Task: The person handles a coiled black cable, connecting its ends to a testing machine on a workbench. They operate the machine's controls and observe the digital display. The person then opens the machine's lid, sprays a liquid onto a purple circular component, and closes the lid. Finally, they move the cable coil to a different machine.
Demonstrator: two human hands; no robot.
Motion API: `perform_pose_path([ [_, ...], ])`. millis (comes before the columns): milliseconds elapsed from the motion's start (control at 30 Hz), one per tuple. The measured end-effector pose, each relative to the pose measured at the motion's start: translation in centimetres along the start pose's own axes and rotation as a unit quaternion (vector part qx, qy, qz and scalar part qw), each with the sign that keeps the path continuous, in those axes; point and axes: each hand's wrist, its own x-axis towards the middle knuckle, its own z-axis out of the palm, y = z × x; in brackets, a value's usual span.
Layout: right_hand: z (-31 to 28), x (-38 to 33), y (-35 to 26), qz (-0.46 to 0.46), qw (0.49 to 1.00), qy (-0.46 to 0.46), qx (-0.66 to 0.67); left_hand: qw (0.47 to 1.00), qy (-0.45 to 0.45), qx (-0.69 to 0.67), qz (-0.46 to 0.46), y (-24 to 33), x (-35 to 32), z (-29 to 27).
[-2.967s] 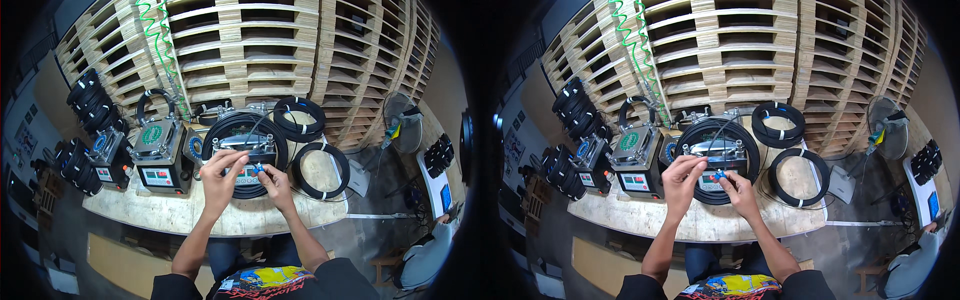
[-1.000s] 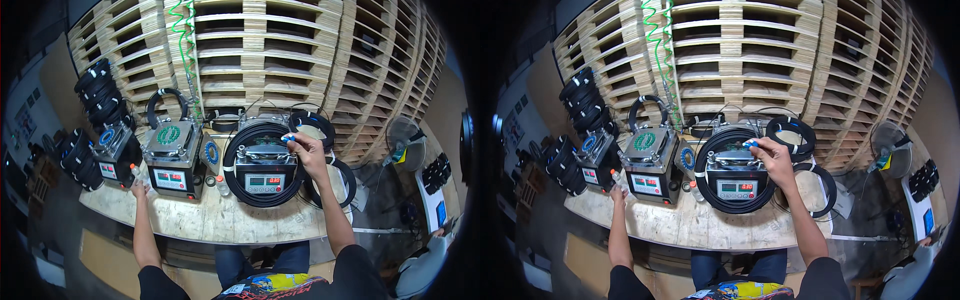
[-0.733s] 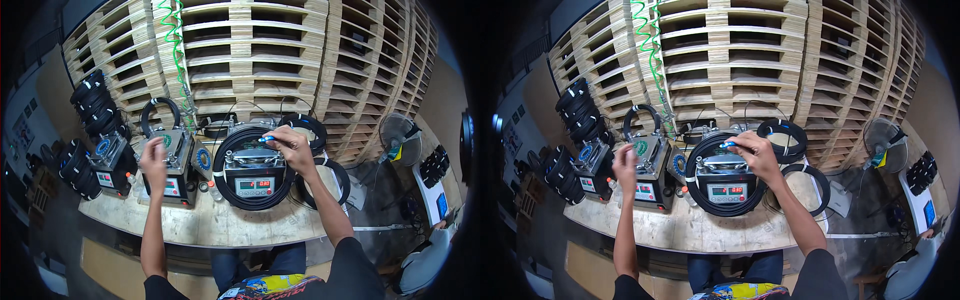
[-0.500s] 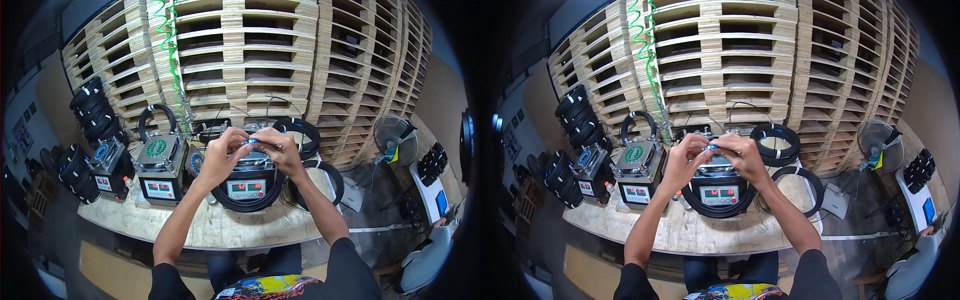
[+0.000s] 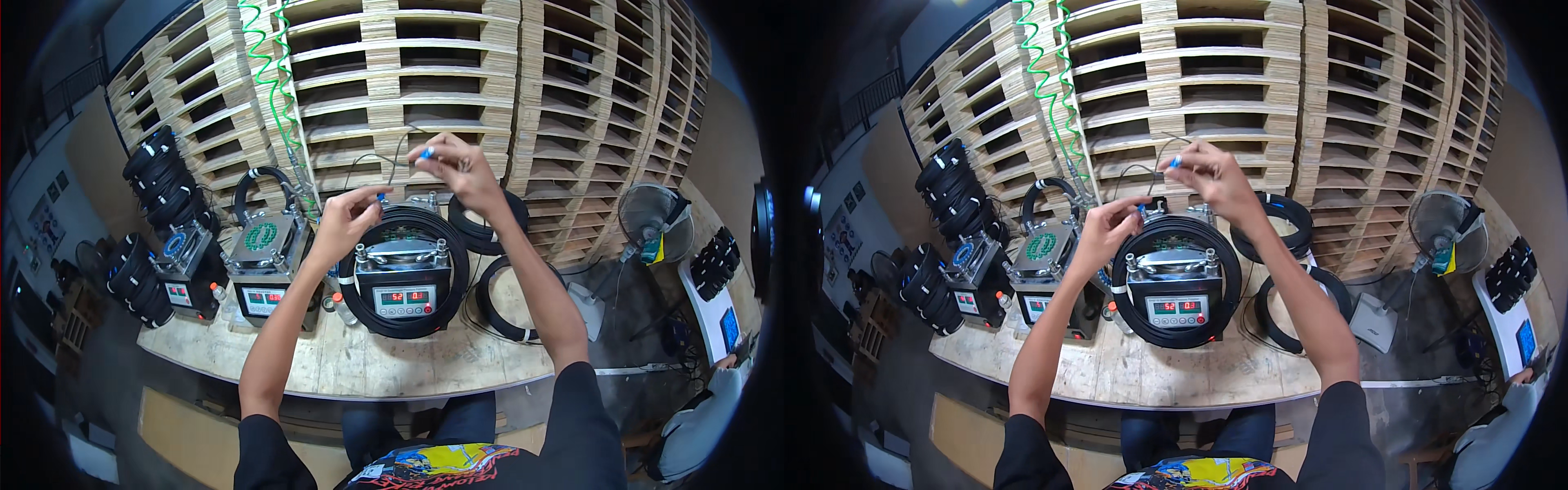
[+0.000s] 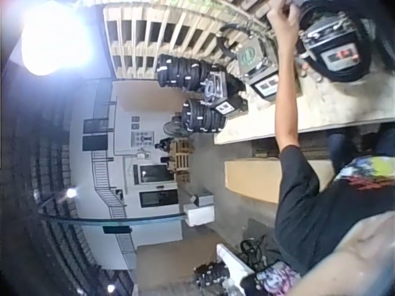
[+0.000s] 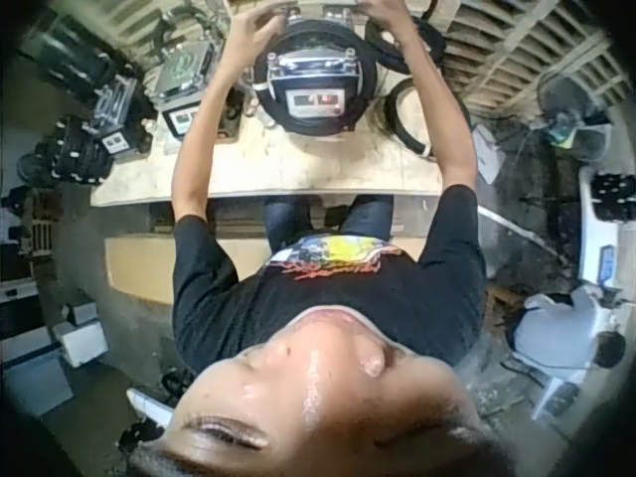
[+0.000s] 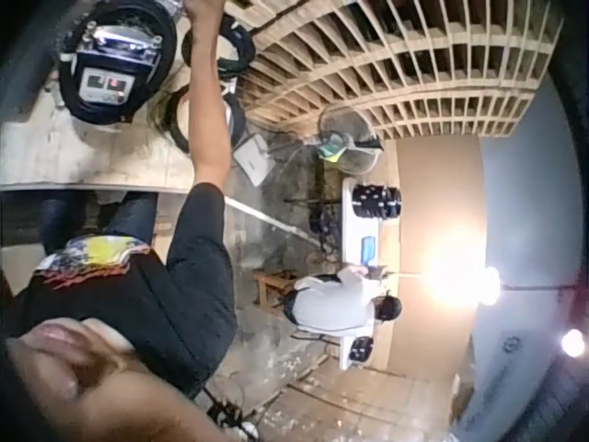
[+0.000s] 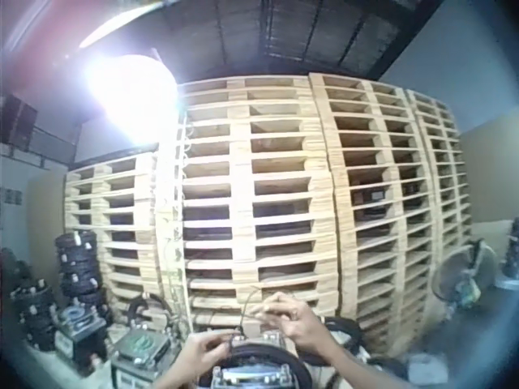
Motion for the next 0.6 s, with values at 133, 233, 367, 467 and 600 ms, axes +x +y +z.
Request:
perform_pose_path([
  [133, -0.5, 2.8, 0.7, 0.044, 0.991, -0.015, 0.127, 0.999, -0.020, 0.028, -0.021, -1.0, 1.3, -1.5],
  [233, -1.2, 4.1, 1.1, 0.016, 0.984, -0.009, 0.177, 0.991, -0.059, 0.120, -0.014, -0.8, 2.6, -2.2],
  [367, -3.1, 5.7, 1.7, 0.035, 0.987, -0.013, 0.157, 0.992, -0.039, 0.113, -0.042, -2.2, 3.1, -3.5],
  [467, -5.5, 6.7, 3.6, 0.053, 0.996, -0.018, 0.065, 0.968, -0.142, 0.194, -0.074, -3.3, 3.5, -6.6],
  [600, -6.1, 7.6, 7.5, 0.033, 0.978, -0.008, -0.208, 0.950, -0.194, 0.220, -0.103, -3.1, 3.3, -8.8],
])
